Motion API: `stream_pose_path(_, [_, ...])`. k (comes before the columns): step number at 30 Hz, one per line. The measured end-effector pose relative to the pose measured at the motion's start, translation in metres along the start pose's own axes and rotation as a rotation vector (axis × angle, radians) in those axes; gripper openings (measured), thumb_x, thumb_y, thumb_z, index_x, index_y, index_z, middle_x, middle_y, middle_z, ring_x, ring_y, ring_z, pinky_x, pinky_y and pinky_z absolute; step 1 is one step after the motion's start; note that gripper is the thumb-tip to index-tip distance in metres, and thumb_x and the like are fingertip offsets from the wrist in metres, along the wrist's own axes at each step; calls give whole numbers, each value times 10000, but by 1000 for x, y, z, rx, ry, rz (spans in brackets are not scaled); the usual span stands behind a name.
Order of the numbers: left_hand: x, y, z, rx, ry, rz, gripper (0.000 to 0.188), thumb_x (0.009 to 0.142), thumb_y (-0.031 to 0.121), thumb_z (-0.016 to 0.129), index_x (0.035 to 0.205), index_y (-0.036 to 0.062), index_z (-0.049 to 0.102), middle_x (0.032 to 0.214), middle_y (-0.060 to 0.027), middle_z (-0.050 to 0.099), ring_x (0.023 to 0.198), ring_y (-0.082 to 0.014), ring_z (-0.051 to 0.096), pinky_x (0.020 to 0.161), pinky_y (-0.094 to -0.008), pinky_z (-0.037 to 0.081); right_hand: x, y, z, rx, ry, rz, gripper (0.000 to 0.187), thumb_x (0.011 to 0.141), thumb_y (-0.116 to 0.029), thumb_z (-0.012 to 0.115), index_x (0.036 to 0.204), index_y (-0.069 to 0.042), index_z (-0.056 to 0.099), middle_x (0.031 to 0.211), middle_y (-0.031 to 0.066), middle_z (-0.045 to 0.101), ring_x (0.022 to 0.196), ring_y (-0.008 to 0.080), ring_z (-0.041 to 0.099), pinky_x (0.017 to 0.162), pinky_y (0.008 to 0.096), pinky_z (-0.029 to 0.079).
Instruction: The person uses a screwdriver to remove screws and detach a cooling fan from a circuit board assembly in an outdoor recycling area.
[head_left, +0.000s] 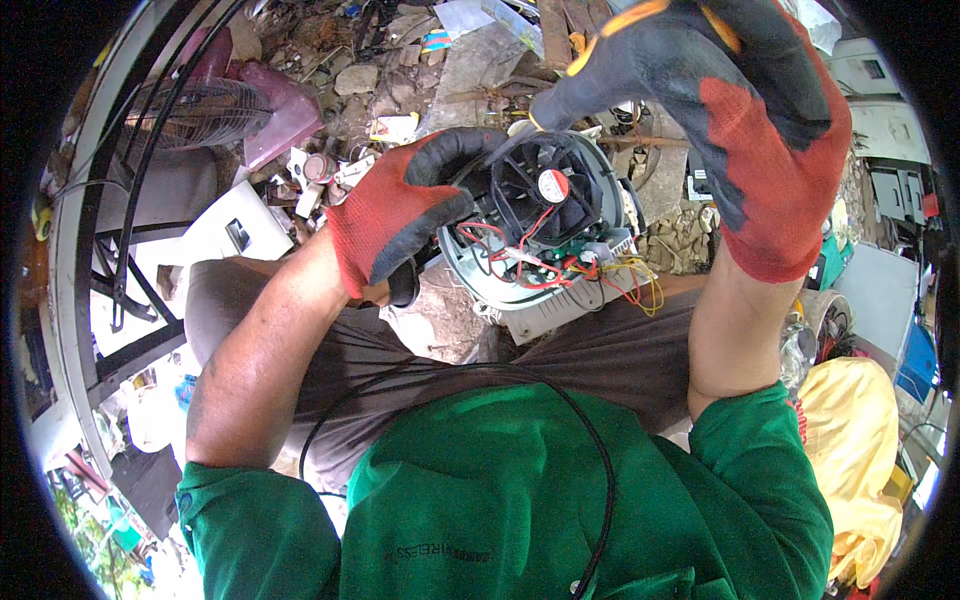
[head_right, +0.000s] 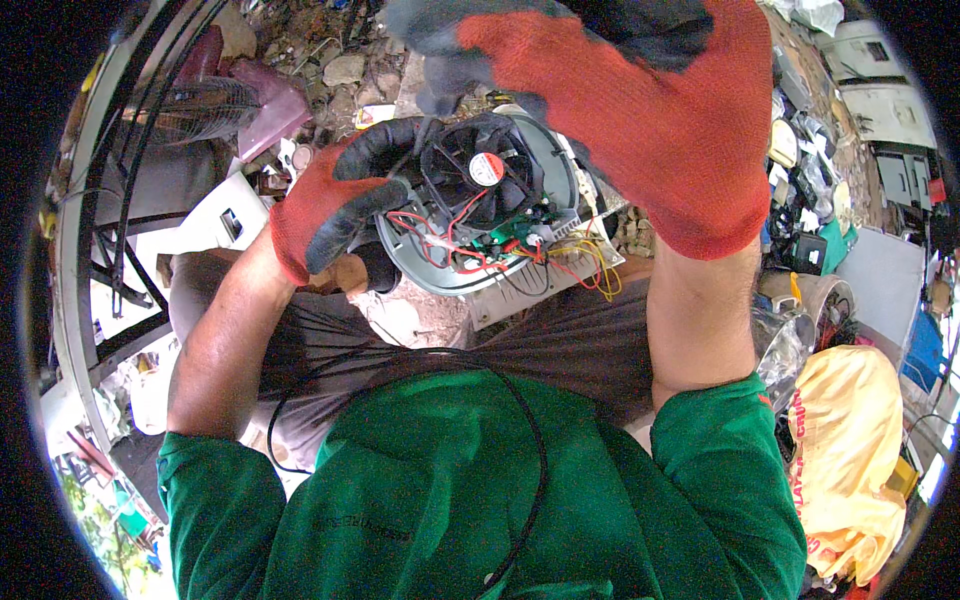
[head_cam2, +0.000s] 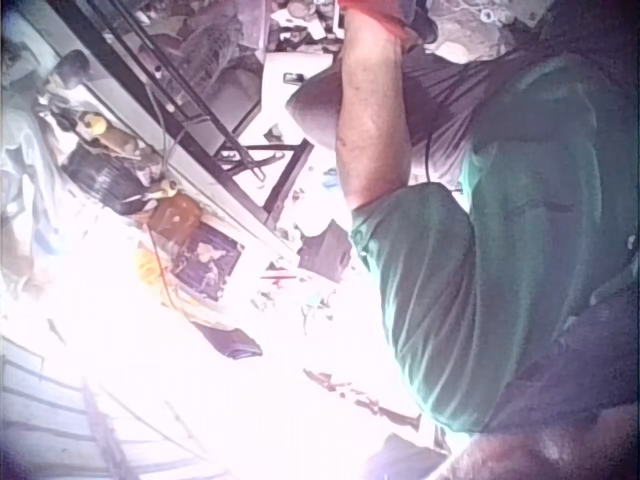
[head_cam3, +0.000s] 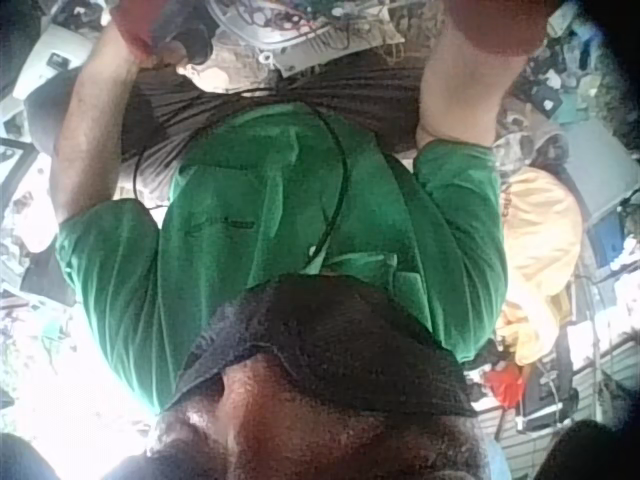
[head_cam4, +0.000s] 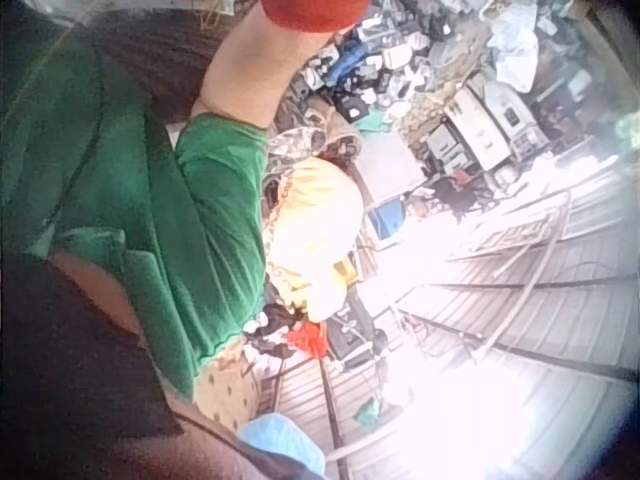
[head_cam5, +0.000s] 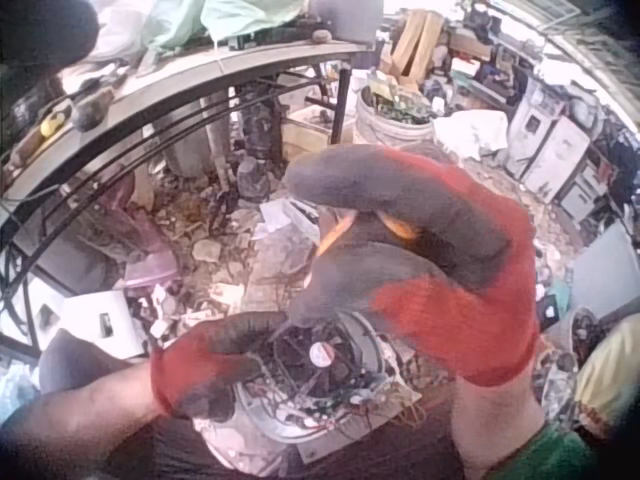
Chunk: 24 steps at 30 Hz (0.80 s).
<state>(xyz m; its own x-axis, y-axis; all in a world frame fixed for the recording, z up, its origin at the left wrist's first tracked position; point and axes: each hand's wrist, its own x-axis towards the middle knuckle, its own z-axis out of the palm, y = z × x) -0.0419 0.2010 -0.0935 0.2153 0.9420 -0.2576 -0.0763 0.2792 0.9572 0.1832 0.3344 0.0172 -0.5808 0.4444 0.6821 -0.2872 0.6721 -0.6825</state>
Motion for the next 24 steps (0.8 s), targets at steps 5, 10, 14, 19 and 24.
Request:
stream_pose_path(5, [2,17,8,55,10,-30,478,855,47,602,1329,-4,570,1208,-79,668,1099,-146,606,987,-318,483,8,3,19,416,31,23,463,942,-134,647,1309,121,525,1025,174,688,757,187,692,696,292,575])
stream_pose_path(10, [-2,12,6,-94,-10,-13,509,844,31,590,1350,-6,551,1219,-80,660,1099,-147,606,987,-310,483,9,-13,27,565,125,112,471,967,-176,608,1326,114,515,955,166,703,733,213,696,680,308,562])
stream_pose_path(14, [0,15,9,-72,-6,-64,543,831,29,583,1369,-14,528,1255,-90,641,1131,-151,593,1007,-314,471,13,4,3,250,-59,-112,479,977,-204,595,1337,102,514,1104,187,668,794,222,697,727,343,576])
stream_pose_path(19, [1,13,5,-142,-27,-33,562,819,32,579,1373,-35,514,1288,-102,621,1164,-169,582,1040,-320,447,15,-35,57,-148,427,275,507,960,-233,629,1346,78,522,1220,192,625,951,213,680,776,353,580])
stream_pose_path(24, [4,16,6,-284,-36,-131,566,843,49,597,1395,-26,495,1302,-107,615,1165,-199,596,1043,-330,453,6,-3,3,173,-30,-48,531,951,-261,637,1354,65,521,1189,180,632,968,218,677,807,357,572])
